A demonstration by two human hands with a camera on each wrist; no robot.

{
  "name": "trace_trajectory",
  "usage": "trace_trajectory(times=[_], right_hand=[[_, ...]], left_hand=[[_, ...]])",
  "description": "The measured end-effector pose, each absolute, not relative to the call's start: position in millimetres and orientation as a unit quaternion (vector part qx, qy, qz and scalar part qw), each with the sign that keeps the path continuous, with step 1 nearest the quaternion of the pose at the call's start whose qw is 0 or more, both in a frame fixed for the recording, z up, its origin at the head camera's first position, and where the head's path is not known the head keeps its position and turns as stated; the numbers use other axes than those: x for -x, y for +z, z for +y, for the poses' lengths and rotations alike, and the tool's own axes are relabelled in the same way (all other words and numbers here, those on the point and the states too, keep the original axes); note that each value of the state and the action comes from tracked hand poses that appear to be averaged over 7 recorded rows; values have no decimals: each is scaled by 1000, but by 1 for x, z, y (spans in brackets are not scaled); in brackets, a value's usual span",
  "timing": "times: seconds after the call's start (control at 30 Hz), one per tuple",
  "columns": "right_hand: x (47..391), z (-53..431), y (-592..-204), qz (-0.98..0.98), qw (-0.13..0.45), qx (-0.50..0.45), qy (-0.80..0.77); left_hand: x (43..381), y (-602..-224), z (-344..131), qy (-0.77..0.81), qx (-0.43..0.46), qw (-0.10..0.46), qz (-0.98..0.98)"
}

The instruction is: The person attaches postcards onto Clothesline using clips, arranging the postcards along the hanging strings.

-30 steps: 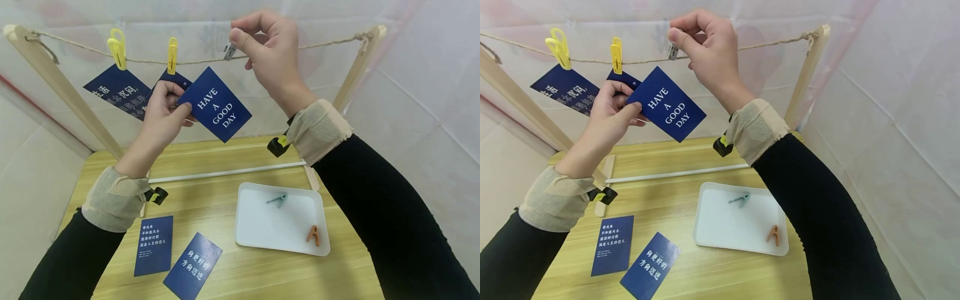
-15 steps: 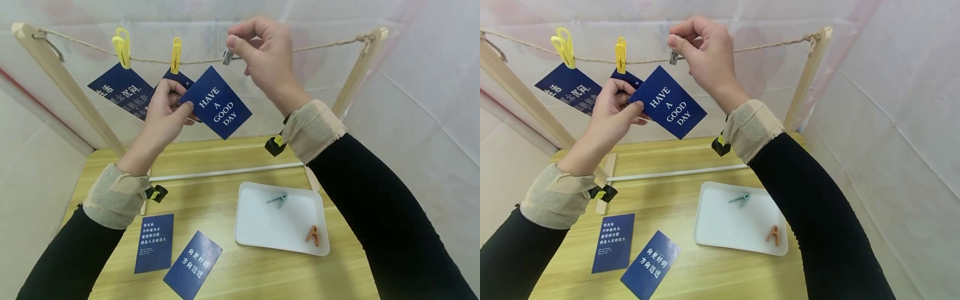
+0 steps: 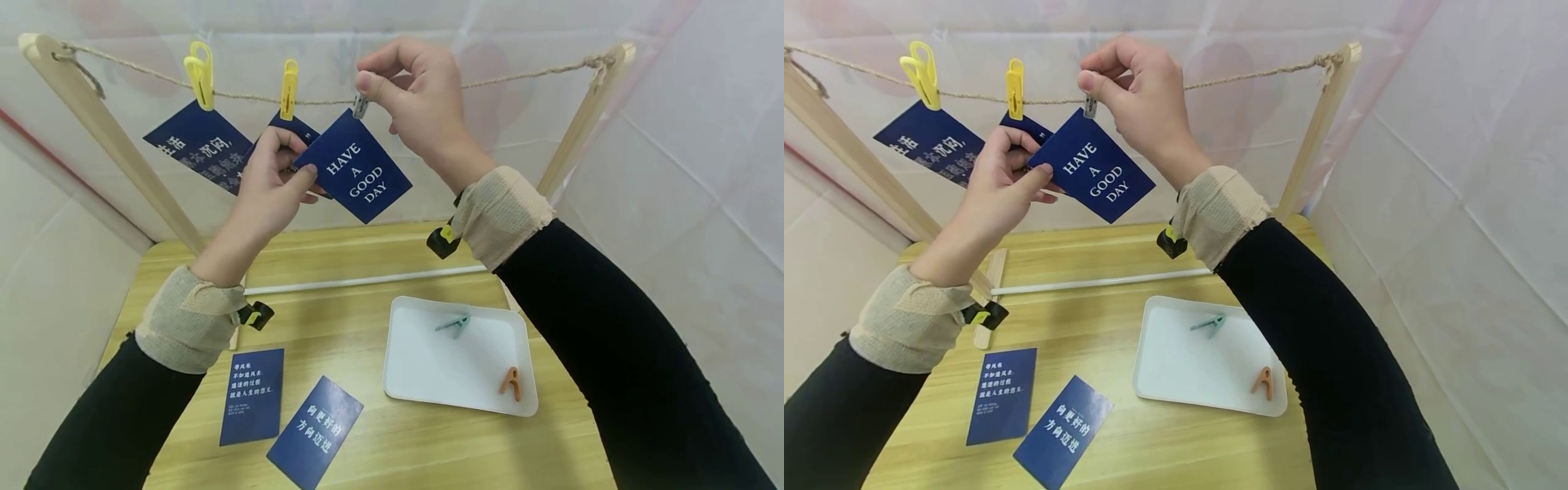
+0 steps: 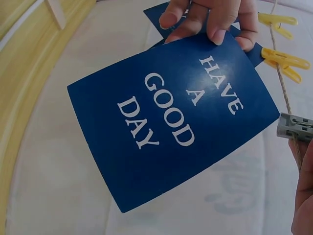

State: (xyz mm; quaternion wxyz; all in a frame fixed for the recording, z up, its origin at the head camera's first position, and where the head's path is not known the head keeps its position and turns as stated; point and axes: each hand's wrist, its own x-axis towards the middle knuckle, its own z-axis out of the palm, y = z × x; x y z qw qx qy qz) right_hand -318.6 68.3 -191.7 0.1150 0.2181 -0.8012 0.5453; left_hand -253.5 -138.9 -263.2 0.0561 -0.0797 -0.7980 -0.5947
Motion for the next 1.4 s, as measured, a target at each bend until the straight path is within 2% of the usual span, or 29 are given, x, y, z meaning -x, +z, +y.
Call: trace_trajectory(times=[0.77,1.0,1.4], right_hand=[[312,63,-189,-820,101,-216,520],[308,63,-186,-828,75,-203,517],[310,66,-193,-841,82,-224,486]], left_hand=[[254,-256,-134,-587,96,67,-801],[255,-258,-133,-589,86,57,-802],[254,-264,-136,-594,81,50,-799]])
